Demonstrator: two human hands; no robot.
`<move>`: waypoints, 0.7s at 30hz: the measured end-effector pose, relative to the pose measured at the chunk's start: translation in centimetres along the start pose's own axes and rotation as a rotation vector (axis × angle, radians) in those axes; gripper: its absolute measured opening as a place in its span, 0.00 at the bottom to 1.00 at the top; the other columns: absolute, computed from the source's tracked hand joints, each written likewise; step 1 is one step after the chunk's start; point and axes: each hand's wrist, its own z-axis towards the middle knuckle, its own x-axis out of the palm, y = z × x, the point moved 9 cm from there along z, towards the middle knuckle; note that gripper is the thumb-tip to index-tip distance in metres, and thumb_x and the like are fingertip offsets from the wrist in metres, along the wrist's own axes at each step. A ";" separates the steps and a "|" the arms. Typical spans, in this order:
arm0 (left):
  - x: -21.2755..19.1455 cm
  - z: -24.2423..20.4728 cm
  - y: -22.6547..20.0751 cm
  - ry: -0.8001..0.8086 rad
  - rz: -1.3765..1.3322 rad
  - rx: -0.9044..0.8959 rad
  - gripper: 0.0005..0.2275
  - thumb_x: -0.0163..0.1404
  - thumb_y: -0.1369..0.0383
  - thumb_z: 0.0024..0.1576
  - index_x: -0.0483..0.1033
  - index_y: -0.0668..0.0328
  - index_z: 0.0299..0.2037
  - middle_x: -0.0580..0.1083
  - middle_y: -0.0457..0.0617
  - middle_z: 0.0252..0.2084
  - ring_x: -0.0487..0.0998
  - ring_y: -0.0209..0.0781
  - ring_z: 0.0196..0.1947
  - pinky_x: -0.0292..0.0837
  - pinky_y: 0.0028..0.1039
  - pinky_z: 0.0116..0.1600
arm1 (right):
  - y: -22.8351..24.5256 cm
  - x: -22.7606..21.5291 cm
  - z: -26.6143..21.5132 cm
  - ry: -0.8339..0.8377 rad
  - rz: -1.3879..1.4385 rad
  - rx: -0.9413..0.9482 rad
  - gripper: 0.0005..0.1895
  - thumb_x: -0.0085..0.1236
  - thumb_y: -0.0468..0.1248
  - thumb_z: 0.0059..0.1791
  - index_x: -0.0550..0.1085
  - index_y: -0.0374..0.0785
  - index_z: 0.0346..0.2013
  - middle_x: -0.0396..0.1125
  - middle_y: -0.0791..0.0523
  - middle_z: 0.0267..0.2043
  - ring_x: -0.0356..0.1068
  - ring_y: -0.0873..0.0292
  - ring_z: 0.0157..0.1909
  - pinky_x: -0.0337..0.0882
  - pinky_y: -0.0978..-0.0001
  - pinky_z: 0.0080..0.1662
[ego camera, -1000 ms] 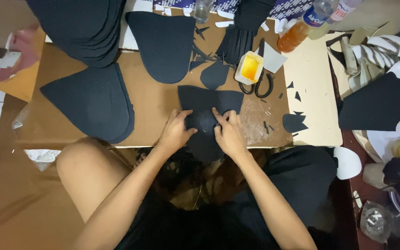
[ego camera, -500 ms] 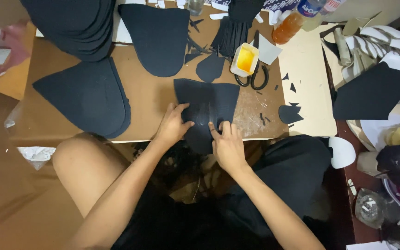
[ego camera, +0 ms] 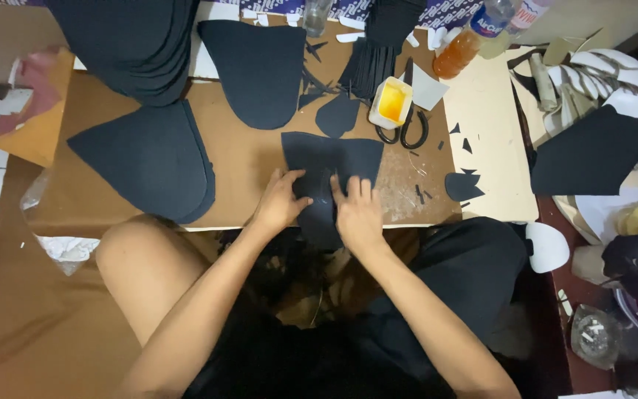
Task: Gluing and assembling multiple black material pieces together on a work surface to create a component.
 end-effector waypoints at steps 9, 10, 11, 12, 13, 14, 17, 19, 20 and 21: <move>0.2 0.2 0.2 -0.004 0.047 0.002 0.28 0.62 0.69 0.52 0.70 0.58 0.64 0.67 0.63 0.55 0.79 0.61 0.51 0.78 0.42 0.54 | -0.7 0.2 -0.5 -0.016 0.016 -0.002 0.21 0.45 0.32 0.51 0.77 0.50 0.55 0.55 0.56 0.39 0.55 0.55 0.37 0.51 0.63 0.36; 0.2 0.0 0.1 -0.004 0.051 0.003 0.28 0.62 0.69 0.52 0.70 0.58 0.64 0.67 0.63 0.55 0.79 0.61 0.51 0.78 0.42 0.54 | -0.4 0.1 -0.5 -0.018 0.019 0.001 0.21 0.45 0.32 0.51 0.77 0.50 0.55 0.55 0.56 0.39 0.55 0.55 0.37 0.51 0.63 0.36; 0.2 -0.3 0.2 0.008 0.038 -0.014 0.28 0.61 0.69 0.53 0.69 0.57 0.65 0.67 0.63 0.55 0.79 0.60 0.51 0.78 0.41 0.53 | 0.1 0.0 -0.4 -0.022 0.013 -0.005 0.22 0.43 0.32 0.51 0.77 0.49 0.56 0.54 0.55 0.38 0.54 0.54 0.37 0.51 0.62 0.36; 0.2 -0.2 0.0 0.016 0.022 -0.026 0.28 0.61 0.69 0.54 0.68 0.57 0.66 0.66 0.63 0.56 0.79 0.59 0.51 0.78 0.40 0.53 | 0.2 -0.2 -0.2 -0.030 0.002 -0.013 0.22 0.42 0.32 0.51 0.76 0.48 0.56 0.54 0.55 0.37 0.54 0.53 0.36 0.51 0.60 0.36; -0.1 -0.2 -0.2 0.013 0.022 -0.021 0.28 0.61 0.69 0.54 0.68 0.57 0.66 0.66 0.63 0.56 0.79 0.59 0.51 0.78 0.40 0.53 | 0.3 -0.8 -0.8 -0.036 -0.001 -0.013 0.22 0.42 0.32 0.51 0.76 0.48 0.56 0.54 0.55 0.37 0.54 0.53 0.36 0.51 0.60 0.36; -0.1 -0.3 -0.2 0.015 0.014 -0.030 0.27 0.61 0.69 0.54 0.69 0.57 0.66 0.66 0.64 0.57 0.79 0.58 0.51 0.78 0.40 0.53 | 0.6 -0.9 -1.5 0.009 0.029 -0.035 0.21 0.42 0.33 0.50 0.77 0.49 0.54 0.55 0.55 0.37 0.55 0.52 0.36 0.52 0.60 0.37; 0.0 -0.1 -0.3 0.009 0.008 -0.033 0.27 0.61 0.70 0.54 0.69 0.58 0.66 0.66 0.67 0.57 0.78 0.61 0.53 0.78 0.41 0.55 | -0.4 -0.3 -1.6 0.066 0.056 -0.035 0.20 0.43 0.34 0.51 0.79 0.52 0.52 0.55 0.56 0.37 0.55 0.53 0.37 0.53 0.60 0.38; 0.1 0.0 -0.4 0.008 0.029 -0.021 0.28 0.61 0.70 0.53 0.69 0.60 0.65 0.66 0.68 0.57 0.77 0.64 0.55 0.77 0.42 0.56 | -1.1 0.6 -0.9 0.071 0.062 0.003 0.20 0.43 0.34 0.51 0.79 0.54 0.52 0.55 0.57 0.38 0.55 0.54 0.37 0.54 0.61 0.38; 0.1 -0.1 -0.4 0.009 0.026 -0.020 0.28 0.61 0.70 0.54 0.69 0.60 0.65 0.66 0.67 0.57 0.77 0.62 0.54 0.77 0.41 0.55 | -1.3 0.8 -0.2 0.033 0.040 0.025 0.21 0.42 0.34 0.51 0.78 0.53 0.54 0.54 0.57 0.38 0.54 0.54 0.37 0.53 0.61 0.37; 0.0 -0.2 -0.3 0.010 0.022 -0.018 0.27 0.61 0.70 0.54 0.69 0.60 0.65 0.66 0.66 0.57 0.78 0.61 0.53 0.78 0.41 0.55 | -1.4 0.9 0.5 -0.005 0.018 0.048 0.22 0.42 0.34 0.51 0.77 0.53 0.55 0.53 0.57 0.38 0.54 0.55 0.36 0.52 0.62 0.37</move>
